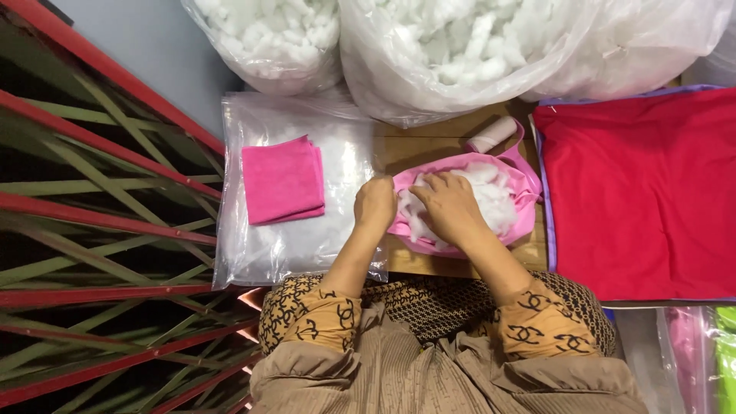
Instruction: The person uses a lint roller on a pink fabric piece, then folds it and turns it inside out. They then stuff the fabric with white cotton from a nearby bag, pressing and arranging the filling by hand.
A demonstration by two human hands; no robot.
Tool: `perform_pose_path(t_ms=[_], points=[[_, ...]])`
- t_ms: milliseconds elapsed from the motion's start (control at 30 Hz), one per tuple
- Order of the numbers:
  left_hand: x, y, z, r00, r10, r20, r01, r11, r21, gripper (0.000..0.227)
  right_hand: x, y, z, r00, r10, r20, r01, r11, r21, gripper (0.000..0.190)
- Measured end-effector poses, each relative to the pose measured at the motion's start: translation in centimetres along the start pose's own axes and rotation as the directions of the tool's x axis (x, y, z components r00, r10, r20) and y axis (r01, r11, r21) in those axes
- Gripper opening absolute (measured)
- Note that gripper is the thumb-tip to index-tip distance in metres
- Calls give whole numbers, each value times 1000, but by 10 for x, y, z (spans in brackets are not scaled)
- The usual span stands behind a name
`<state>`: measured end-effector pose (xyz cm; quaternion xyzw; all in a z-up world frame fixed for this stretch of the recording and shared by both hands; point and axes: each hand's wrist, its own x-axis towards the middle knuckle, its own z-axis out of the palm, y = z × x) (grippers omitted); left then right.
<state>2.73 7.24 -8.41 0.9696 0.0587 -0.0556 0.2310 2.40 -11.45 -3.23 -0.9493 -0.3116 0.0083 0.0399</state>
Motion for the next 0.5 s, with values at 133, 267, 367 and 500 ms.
perform_pose_path(t_ms=[133, 267, 367, 500], points=[[-19, 31, -31, 991, 100, -88, -105, 992, -64, 11, -14, 16, -28, 991, 39, 127, -38, 999, -11, 70], [-30, 52, -37, 902, 337, -271, -395, 896, -202, 11, -30, 37, -64, 988, 91, 125, -92, 996, 6, 75], [-31, 53, 5, 856, 467, -221, -492, 868, -72, 22, -36, 48, -39, 968, 170, 184, -169, 985, -20, 83], [-63, 77, -8, 894, 409, 180, -432, 895, 113, 61, -33, 35, 11, 970, 190, 154, -180, 981, -77, 73]])
